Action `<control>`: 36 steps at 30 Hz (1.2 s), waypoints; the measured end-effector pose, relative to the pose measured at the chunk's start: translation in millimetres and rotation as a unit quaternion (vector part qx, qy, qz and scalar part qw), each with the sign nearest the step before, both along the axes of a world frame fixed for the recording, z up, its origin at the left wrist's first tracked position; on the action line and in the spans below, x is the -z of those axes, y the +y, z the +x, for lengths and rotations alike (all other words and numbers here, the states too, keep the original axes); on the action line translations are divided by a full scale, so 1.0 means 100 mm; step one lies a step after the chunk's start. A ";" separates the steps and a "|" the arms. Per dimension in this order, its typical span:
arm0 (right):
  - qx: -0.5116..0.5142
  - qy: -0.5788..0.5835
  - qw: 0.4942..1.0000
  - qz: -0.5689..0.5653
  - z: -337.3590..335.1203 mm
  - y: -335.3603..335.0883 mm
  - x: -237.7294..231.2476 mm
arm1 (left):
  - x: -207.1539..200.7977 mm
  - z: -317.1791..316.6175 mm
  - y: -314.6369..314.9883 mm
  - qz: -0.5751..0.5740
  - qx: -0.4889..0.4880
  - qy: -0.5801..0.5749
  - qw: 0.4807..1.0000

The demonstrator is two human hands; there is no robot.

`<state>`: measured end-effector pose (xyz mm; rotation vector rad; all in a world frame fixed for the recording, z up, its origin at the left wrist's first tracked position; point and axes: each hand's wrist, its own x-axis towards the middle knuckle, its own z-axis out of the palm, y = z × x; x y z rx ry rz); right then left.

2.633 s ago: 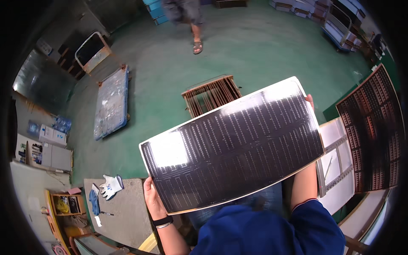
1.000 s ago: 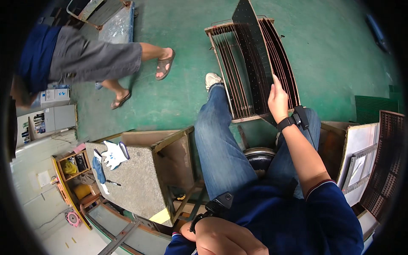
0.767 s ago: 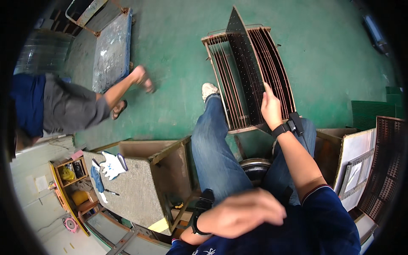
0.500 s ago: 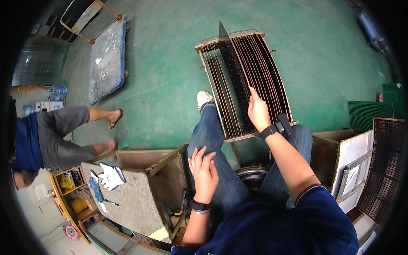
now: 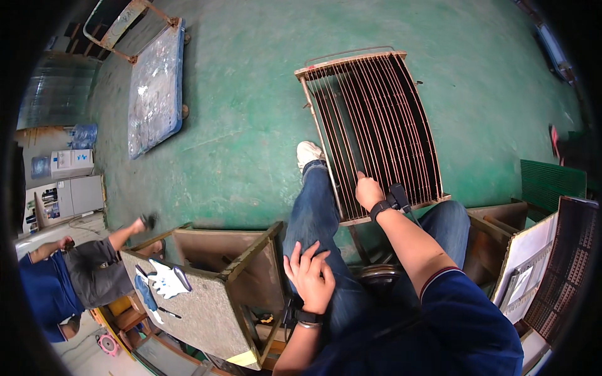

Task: Inspecting flat solar or circuit panels and placing them into a vertical storage rack.

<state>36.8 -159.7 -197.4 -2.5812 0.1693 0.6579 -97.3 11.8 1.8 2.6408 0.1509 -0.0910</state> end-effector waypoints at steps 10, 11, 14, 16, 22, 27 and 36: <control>0.032 -0.096 0.993 0.059 -0.12 -0.15 -0.06 | -0.02 0.04 -0.07 -0.019 0.003 -0.019 1.000; 0.027 -0.134 0.988 0.072 -0.13 -0.19 -0.32 | -0.01 0.02 -0.06 -0.019 0.002 -0.021 1.000; -0.005 -0.229 0.968 0.101 -0.18 -0.49 -1.34 | -0.01 -0.03 0.01 -0.030 -0.003 -0.033 0.999; 0.004 -0.240 0.965 0.108 -0.24 -0.95 -1.88 | -0.01 -0.04 -0.01 -0.046 -0.002 -0.053 0.998; 0.183 -0.065 0.741 0.643 -0.65 -1.18 -2.73 | 0.19 -0.21 0.09 -0.228 -0.061 -0.118 0.965; 0.195 -0.023 0.638 0.744 -1.20 -0.62 -2.69 | -0.03 -0.52 -0.07 -0.921 0.020 -0.004 0.388; 0.256 -0.220 0.587 0.735 -1.05 -1.31 -3.13 | -0.66 -0.68 0.36 -0.798 -0.137 0.001 0.587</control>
